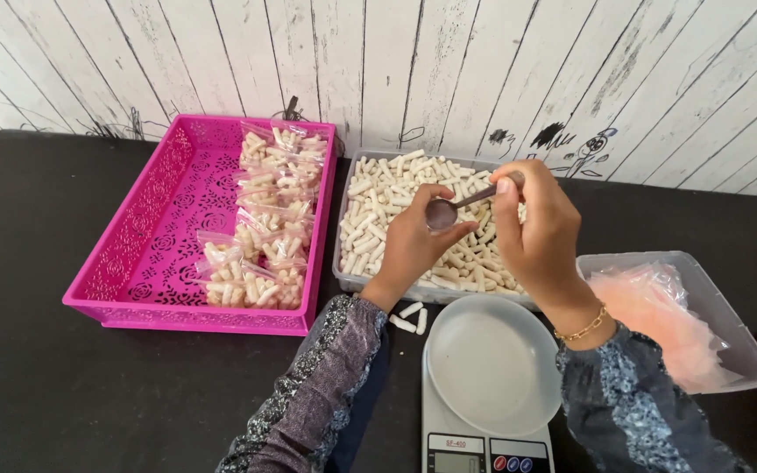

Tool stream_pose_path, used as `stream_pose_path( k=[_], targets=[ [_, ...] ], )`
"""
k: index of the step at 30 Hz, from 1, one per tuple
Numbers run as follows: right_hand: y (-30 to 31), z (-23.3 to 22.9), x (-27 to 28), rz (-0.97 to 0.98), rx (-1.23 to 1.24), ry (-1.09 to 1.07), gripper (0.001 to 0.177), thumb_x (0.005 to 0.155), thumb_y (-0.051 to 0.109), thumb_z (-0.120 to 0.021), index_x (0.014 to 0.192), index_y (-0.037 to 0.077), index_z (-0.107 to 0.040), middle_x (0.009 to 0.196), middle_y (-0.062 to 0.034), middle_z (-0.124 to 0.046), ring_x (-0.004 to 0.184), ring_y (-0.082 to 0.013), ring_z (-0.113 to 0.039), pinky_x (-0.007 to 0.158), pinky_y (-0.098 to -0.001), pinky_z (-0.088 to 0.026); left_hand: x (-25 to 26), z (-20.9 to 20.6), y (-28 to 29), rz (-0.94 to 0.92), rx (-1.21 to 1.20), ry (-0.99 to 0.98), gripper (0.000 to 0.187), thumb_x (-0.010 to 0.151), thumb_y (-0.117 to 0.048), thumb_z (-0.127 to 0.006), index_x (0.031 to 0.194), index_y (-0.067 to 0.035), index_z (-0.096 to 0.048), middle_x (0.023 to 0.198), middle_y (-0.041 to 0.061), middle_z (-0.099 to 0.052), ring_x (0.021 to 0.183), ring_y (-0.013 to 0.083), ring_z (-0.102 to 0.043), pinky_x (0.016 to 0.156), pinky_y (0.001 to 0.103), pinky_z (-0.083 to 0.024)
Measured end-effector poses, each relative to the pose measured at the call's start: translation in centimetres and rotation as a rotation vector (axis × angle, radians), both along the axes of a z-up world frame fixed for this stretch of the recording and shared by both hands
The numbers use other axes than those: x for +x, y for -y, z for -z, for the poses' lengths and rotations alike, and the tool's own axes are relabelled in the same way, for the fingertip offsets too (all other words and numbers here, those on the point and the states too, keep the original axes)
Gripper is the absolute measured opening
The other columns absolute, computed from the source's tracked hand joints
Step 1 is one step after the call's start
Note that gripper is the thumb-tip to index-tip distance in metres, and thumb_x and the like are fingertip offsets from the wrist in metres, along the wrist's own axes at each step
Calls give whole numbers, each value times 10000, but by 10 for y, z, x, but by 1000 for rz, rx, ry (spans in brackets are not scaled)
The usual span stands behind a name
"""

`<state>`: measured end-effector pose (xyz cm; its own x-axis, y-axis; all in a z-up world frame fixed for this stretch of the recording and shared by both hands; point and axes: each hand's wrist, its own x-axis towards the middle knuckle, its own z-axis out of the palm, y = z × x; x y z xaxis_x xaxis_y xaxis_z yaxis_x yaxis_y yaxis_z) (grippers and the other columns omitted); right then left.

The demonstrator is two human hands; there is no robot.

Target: Manually packaging small snacks into plastic bags, weighing them on a digital scale, and organizing them in a basket.

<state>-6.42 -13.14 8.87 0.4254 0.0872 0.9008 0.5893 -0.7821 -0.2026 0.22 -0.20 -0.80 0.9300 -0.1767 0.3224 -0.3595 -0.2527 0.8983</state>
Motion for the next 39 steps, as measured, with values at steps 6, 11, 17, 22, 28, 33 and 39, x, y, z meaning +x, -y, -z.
stream_pose_path(
  k=[6,11,17,22,28,33,39],
  targets=[
    [22,-24,-16,78,354,32,178,1145,67,-424,1051,-4,-558,858,-116,-604,670,-189,-601,615,-294,-459,2,-4,-2,155,-201,29,662,754,-360,-795,1279,-86,-499,905,78,-690,659,126,-648,489,206,-557],
    [57,6,-17,197,504,-265,171,1018,24,-444,988,23,-612,770,-78,-632,625,-147,-609,620,-272,-496,-3,-12,-13,236,-362,3,520,926,-443,-476,1329,-116,-511,1053,41,-597,660,80,-511,626,209,-502],
    [103,83,-15,476,301,-692,158,851,325,-627,912,199,-700,751,-52,-701,815,-309,-701,797,-411,-516,6,-4,-10,423,-676,-65,611,838,-326,-459,1424,-153,-452,1060,69,-615,1048,151,-541,929,255,-414],
    [120,104,-16,463,178,-900,196,799,302,-699,964,203,-732,931,-91,-762,887,-323,-720,805,-430,-535,-1,-20,-14,391,-606,-191,596,921,-67,-559,1485,-76,-367,1377,218,-553,1337,311,-514,1100,389,-402],
    [105,88,-33,540,-154,-1078,224,941,314,-538,1016,181,-702,947,-123,-771,951,-377,-723,817,-458,-566,-10,-30,-16,444,-660,-141,539,896,-133,-780,1346,-89,-486,1189,112,-711,1046,125,-698,874,218,-558],
    [97,78,-38,534,-287,-1143,307,987,301,-447,1066,188,-721,1026,-123,-720,1028,-379,-689,866,-471,-550,-42,-43,-25,388,-525,-195,422,828,-210,-852,1152,-138,-592,983,22,-742,852,82,-724,723,187,-611],
    [42,13,-79,-32,398,-834,221,969,333,-664,1116,180,-727,949,-67,-721,897,-160,-690,700,-308,-577,-73,-38,-20,288,-132,-151,335,775,-311,-849,1019,-206,-645,903,-57,-757,585,25,-506,522,150,-394]
  ],
)
